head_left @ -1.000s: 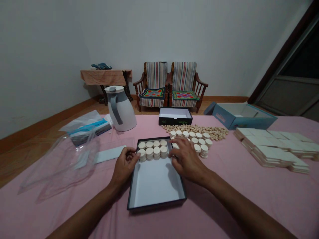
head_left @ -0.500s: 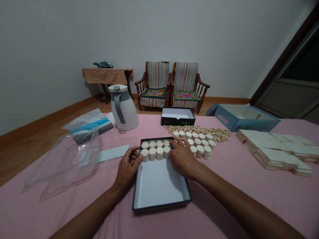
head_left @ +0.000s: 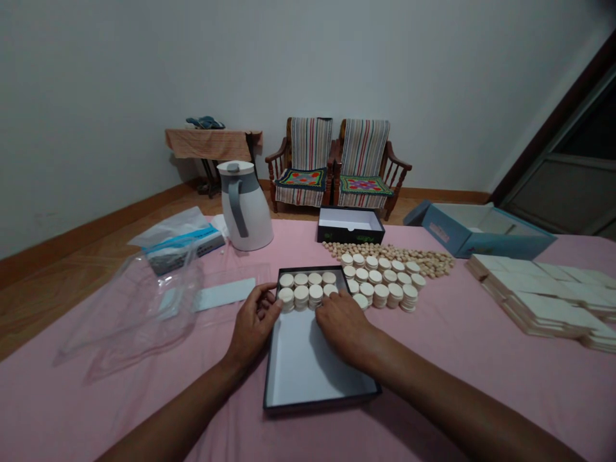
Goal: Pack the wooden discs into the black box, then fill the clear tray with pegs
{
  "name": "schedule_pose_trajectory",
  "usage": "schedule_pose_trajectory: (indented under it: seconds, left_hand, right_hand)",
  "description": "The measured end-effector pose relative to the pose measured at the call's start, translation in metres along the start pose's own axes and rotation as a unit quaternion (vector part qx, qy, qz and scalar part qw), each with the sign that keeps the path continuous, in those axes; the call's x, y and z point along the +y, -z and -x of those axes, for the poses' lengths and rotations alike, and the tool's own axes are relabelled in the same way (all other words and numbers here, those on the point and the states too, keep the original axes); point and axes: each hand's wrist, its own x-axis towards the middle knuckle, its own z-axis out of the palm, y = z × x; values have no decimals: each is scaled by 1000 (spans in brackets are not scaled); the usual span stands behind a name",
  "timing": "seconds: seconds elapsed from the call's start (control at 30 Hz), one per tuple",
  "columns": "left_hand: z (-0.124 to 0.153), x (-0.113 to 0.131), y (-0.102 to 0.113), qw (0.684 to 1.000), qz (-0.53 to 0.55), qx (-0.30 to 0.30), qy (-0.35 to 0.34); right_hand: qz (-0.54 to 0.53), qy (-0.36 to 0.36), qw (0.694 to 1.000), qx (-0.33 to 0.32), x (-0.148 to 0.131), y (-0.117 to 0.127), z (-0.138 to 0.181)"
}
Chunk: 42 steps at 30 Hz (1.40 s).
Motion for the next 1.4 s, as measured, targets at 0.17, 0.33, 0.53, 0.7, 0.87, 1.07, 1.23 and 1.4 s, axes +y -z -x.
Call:
schedule_pose_trajectory:
  seconds: [0.17, 0.33, 0.53, 0.7, 0.87, 1.07, 1.23, 1.4]
  left_hand:
    - [1, 0, 0, 1000, 1, 7, -4]
    - [1, -1, -1, 1000, 5, 9, -4]
    - [0, 0, -1, 1000, 0, 8, -10]
    - [1, 0, 0, 1000, 2, 5, -1]
    - [1, -2, 1, 1000, 4, -2, 2]
    - [1, -3, 0, 1000, 5, 3, -2]
    - [2, 0, 0, 1000, -9, 7, -3]
    - [0, 0, 1, 1000, -22, 7, -2]
  right_hand:
    - [-13, -3, 1000, 1, 1, -3, -6]
    - [-11, -5, 1000, 1, 1, -3, -7]
    - [-6, 4, 1000, 18, -2, -3, -5]
    - [-39, 31, 999, 18, -15, 6, -5]
    - [-61, 47, 997, -15, -22, 5, -15]
    - [-55, 43, 997, 13, -22, -3, -24]
    - [-87, 50, 995, 6, -17, 7, -10]
    - [-175, -15, 979, 103, 16, 19, 27]
